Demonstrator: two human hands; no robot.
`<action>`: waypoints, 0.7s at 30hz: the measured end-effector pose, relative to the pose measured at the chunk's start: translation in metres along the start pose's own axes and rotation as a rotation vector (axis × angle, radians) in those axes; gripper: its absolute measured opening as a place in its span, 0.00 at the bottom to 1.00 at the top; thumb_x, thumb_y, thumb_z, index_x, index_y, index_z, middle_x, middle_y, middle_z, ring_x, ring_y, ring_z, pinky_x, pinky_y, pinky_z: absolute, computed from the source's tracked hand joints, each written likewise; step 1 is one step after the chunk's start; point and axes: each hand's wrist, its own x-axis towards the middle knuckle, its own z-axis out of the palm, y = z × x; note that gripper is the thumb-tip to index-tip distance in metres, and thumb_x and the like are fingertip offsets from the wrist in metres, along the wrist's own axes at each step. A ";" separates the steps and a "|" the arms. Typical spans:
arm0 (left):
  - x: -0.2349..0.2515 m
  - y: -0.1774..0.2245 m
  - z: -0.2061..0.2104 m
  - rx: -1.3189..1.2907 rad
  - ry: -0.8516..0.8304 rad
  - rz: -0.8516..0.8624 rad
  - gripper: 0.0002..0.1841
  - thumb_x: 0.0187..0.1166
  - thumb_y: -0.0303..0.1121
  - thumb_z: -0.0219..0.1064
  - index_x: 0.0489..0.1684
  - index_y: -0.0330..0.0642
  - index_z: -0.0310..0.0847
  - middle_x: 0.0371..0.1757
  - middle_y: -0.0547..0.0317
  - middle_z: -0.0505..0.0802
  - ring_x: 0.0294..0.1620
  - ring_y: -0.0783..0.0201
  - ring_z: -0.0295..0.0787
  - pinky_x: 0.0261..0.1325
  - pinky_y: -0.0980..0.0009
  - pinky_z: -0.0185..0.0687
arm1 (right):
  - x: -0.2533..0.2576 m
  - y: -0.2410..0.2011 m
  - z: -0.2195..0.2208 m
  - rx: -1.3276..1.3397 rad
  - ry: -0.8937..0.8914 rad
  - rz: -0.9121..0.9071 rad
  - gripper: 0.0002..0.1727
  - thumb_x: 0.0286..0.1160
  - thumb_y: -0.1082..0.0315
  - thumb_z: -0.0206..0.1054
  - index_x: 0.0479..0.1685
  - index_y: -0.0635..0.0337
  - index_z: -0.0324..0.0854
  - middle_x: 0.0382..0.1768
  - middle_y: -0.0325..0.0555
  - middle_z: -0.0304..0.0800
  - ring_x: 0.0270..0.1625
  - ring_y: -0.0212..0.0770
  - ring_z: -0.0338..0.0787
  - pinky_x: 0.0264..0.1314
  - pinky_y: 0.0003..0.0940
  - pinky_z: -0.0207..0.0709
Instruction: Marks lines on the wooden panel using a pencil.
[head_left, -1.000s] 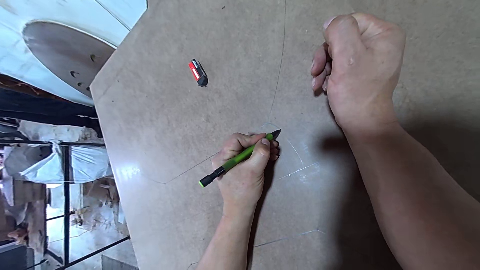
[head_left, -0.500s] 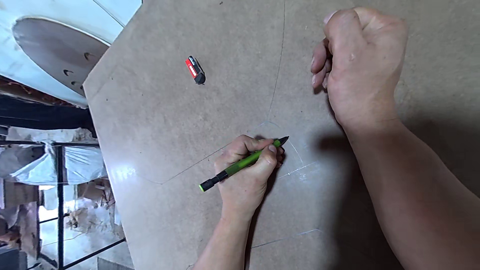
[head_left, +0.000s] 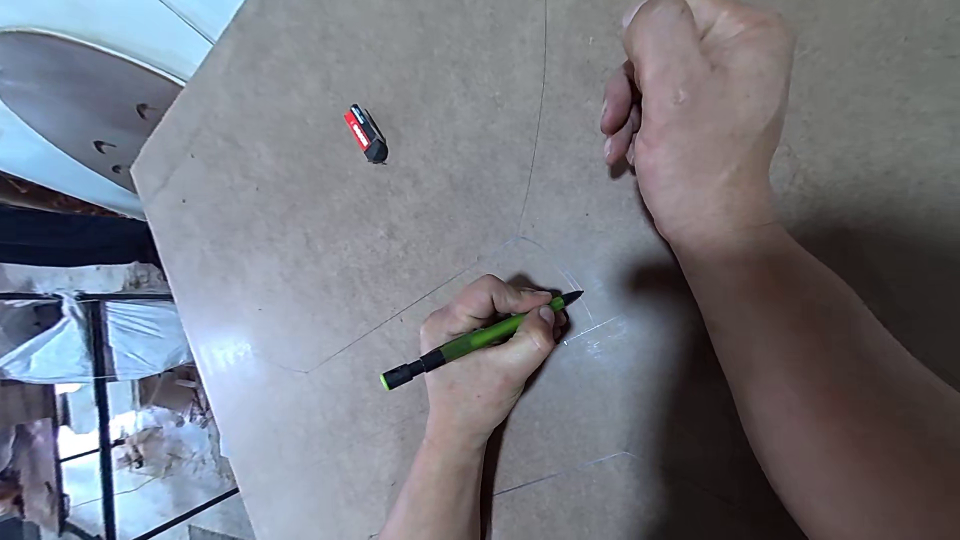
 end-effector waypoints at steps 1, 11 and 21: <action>0.000 0.000 0.000 0.007 -0.010 -0.001 0.03 0.71 0.22 0.71 0.38 0.36 0.86 0.32 0.51 0.96 0.28 0.58 0.95 0.32 0.63 0.96 | 0.000 0.000 0.000 0.010 -0.002 0.003 0.22 0.85 0.68 0.57 0.15 0.51 0.78 0.16 0.35 0.86 0.17 0.33 0.86 0.20 0.31 0.83; -0.004 0.005 -0.001 0.038 -0.104 0.006 0.03 0.69 0.22 0.73 0.35 0.37 0.87 0.34 0.53 0.96 0.28 0.60 0.95 0.30 0.65 0.95 | 0.014 0.039 -0.010 0.101 -0.088 -0.124 0.18 0.85 0.71 0.58 0.22 0.56 0.82 0.19 0.39 0.88 0.19 0.37 0.88 0.21 0.33 0.86; -0.008 0.007 -0.004 0.061 -0.228 0.036 0.03 0.68 0.23 0.72 0.35 0.38 0.87 0.34 0.56 0.96 0.31 0.62 0.95 0.34 0.66 0.96 | 0.048 0.142 -0.036 0.043 -0.219 -0.185 0.13 0.88 0.69 0.59 0.38 0.60 0.90 0.36 0.45 0.94 0.35 0.41 0.95 0.39 0.40 0.93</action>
